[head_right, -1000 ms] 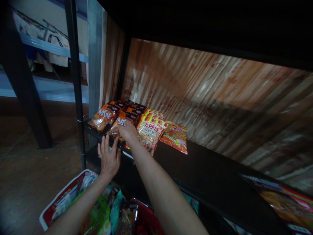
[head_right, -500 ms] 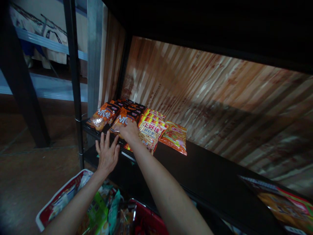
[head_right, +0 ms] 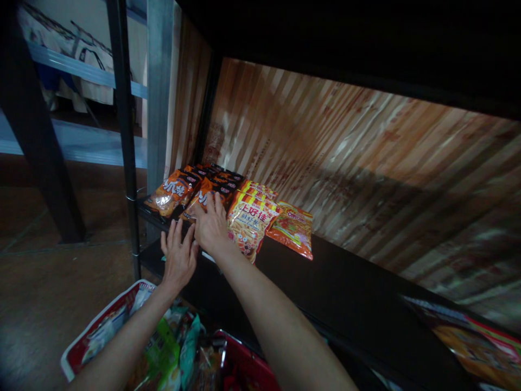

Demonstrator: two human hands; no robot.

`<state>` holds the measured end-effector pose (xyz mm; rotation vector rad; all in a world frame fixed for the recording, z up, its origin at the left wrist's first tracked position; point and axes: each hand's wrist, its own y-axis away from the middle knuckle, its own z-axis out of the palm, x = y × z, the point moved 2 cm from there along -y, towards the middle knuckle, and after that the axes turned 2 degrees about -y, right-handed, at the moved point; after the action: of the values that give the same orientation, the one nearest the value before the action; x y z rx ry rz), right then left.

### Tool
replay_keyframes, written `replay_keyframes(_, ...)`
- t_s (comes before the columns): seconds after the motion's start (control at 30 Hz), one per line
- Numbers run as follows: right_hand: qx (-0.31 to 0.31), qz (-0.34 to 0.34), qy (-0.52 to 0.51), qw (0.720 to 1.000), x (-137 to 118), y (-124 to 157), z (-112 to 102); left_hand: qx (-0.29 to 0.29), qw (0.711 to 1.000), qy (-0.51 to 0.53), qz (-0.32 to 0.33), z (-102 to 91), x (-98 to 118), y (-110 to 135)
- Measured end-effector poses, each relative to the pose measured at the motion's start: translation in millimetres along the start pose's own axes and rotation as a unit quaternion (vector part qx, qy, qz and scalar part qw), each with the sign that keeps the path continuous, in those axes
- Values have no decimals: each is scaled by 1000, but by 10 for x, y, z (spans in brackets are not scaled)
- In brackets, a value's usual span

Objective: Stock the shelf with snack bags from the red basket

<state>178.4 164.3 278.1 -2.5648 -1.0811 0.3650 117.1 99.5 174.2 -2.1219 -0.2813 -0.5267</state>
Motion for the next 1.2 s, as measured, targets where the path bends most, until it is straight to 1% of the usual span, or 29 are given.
replay_keyframes(0.13, -10, -17, 16, 1000, 3, 38, 33, 16, 1000, 16, 10, 20, -14, 26)
replay_keyframes(0.33, -13, -46, 16, 999, -58, 84, 43, 30, 999, 34, 22, 48, -37, 65)
replay_keyframes(0.47, -21, -49, 15, 998, -82, 90, 46, 37, 998, 40, 25, 36, -45, 70)
replay_keyframes(0.63, -34, -44, 18, 998, -77, 111, 55, 43, 996, 72, 21, 12, -50, 70)
replay_keyframes(0.8, -34, -44, 17, 998, -80, 129, 65, 49, 994, 93, 17, 6, -55, 88)
replay_keyframes(1.07, -27, -60, 21, 998, -96, 114, 87, 38, 993, 111, 19, 7, -72, 119)
replay_keyframes(1.2, -26, -62, 17, 998, -111, 148, 95, 44, 993, 111, 20, -2, -75, 131)
